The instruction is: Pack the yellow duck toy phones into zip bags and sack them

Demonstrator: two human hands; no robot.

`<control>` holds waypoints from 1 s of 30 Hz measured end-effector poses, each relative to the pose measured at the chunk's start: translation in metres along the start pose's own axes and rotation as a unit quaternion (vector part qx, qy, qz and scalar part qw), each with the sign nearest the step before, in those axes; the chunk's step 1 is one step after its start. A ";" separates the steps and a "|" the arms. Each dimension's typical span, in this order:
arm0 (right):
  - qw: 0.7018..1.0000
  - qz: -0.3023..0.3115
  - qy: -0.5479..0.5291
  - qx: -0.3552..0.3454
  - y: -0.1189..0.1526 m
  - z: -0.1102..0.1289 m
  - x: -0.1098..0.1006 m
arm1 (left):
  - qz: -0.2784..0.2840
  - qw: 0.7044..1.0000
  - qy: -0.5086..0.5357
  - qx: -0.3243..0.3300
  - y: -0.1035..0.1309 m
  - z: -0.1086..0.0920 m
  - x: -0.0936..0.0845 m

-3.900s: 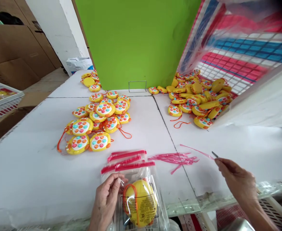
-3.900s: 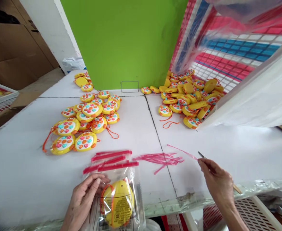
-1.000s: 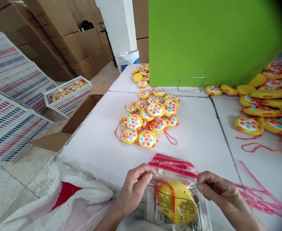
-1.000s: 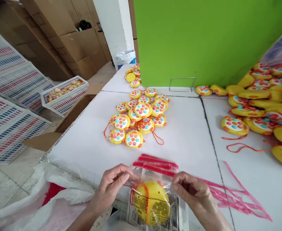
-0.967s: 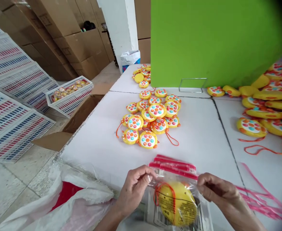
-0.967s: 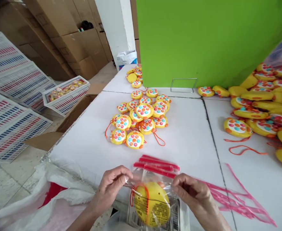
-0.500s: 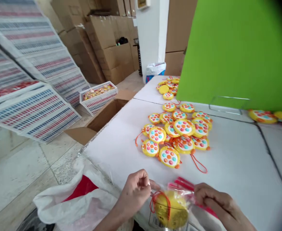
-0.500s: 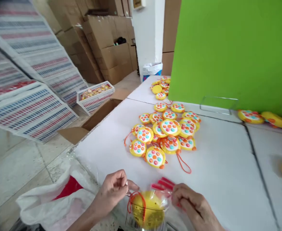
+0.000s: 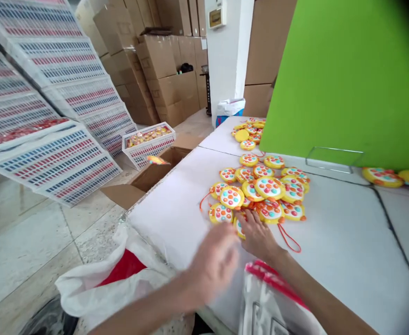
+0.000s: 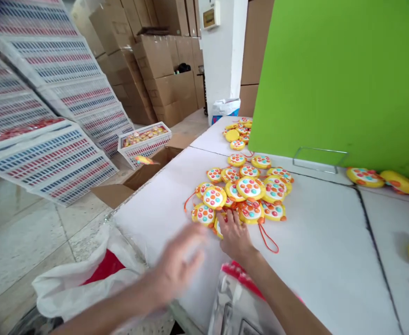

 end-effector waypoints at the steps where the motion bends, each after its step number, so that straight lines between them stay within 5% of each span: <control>1: 1.000 0.003 -0.025 0.001 0.005 0.001 -0.006 | 0.056 0.997 0.000 0.050 0.019 -0.011 0.036; 3: 0.997 0.003 -0.079 0.007 0.021 0.001 -0.021 | 0.100 0.986 -0.033 0.126 0.052 -0.024 0.101; 5: 0.992 -0.013 -0.127 0.023 0.045 -0.002 -0.038 | 0.122 0.977 -0.099 0.144 0.072 -0.029 0.147; 8: 0.980 -0.048 -0.184 0.062 0.089 -0.011 -0.058 | 0.138 0.970 -0.151 0.130 0.080 -0.031 0.176; 15: 0.933 -0.135 -0.285 0.175 0.165 -0.031 -0.067 | 0.158 0.968 -0.150 0.123 0.067 -0.034 0.167; 20: 0.902 -0.197 -0.311 0.224 0.192 -0.028 -0.065 | 0.176 0.968 -0.141 0.108 0.062 -0.033 0.162; 27: 0.920 -0.186 -0.250 0.237 0.219 -0.024 -0.059 | 0.209 0.974 -0.068 0.049 0.054 -0.033 0.155; 30: 0.887 -0.197 -0.318 0.269 0.224 -0.027 -0.055 | 0.211 0.978 0.001 -0.006 0.054 -0.035 0.154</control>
Point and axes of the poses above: each hand's wrist, its own y-axis away from the middle knuckle, its own x-axis out of the palm, z = x × y, the point moved 2 cm from there along -y, towards the middle knuckle, and after that the axes turned 4 degrees about -y, right-handed, at the moved point
